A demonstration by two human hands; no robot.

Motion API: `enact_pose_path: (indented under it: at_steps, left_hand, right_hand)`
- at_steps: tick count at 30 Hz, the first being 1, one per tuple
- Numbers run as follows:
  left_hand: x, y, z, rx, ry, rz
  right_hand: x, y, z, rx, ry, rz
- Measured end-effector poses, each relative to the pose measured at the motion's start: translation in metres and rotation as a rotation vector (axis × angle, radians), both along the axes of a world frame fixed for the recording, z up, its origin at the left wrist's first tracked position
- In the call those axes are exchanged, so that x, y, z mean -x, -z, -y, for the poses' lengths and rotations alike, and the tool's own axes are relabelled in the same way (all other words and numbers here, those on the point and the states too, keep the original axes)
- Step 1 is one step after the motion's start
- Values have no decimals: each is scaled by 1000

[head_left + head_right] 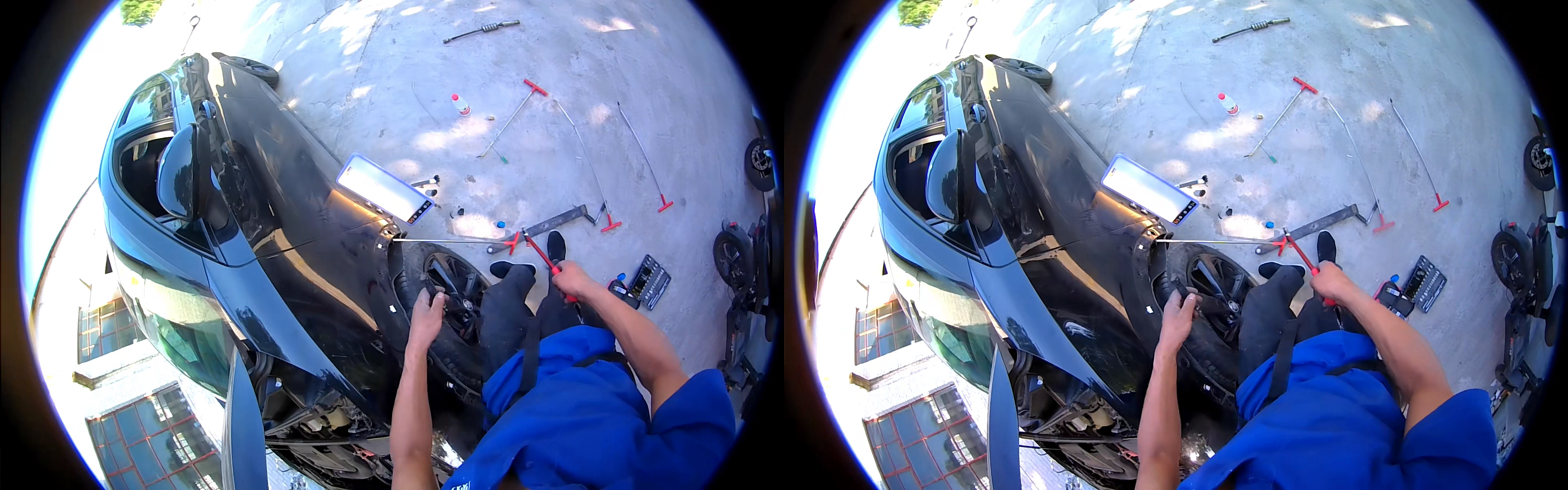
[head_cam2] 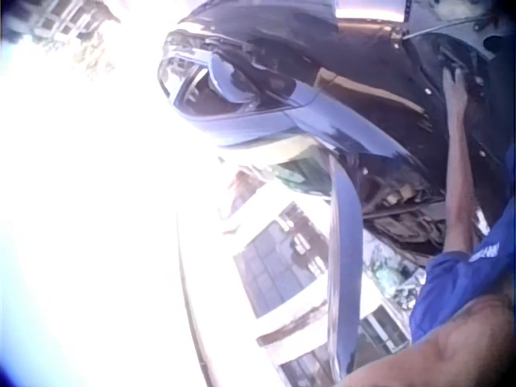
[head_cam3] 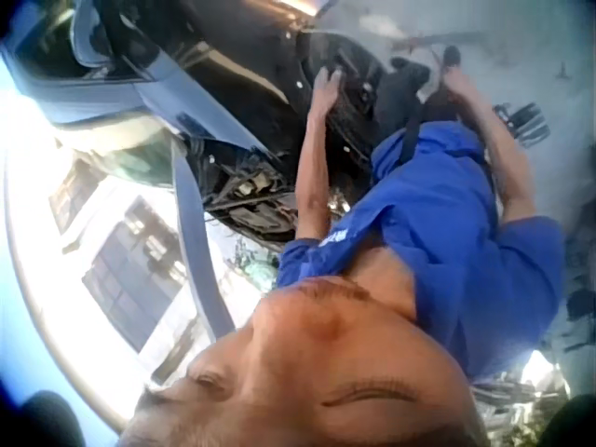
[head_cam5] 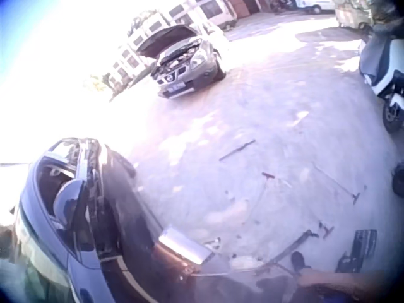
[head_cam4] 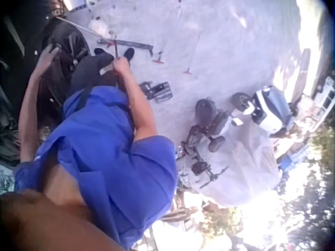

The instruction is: The person performs paintless dent repair on a car fender using a slide hammer and a PDR light board. They use the tool to pull out the dent while monitoring the reflection of the light board on the car's surface.

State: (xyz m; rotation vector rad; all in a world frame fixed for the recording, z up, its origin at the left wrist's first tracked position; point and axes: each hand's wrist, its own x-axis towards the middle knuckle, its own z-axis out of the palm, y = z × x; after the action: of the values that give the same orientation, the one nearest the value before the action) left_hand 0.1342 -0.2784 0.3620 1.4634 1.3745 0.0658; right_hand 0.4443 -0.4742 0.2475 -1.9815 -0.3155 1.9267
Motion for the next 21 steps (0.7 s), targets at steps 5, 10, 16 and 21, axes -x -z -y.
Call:
enact_pose_path:
  at_steps: [5, 10, 16, 21]
  left_hand:
    - [-3, -44, -119, -3, 156, -163]
    - [-7, -69, -233, -153, 333, -240]
    - [-4, -7, -367, -136, 536, -339]
    - [-16, 79, -418, -163, 746, -477]
  right_hand:
    - [-18, -17, 0, 12, 454, 48]
    - [22, 27, -6, 212, 521, 132]
    - [91, 15, -74, 48, 407, 251]
    - [126, -1, -149, 68, 350, 12]
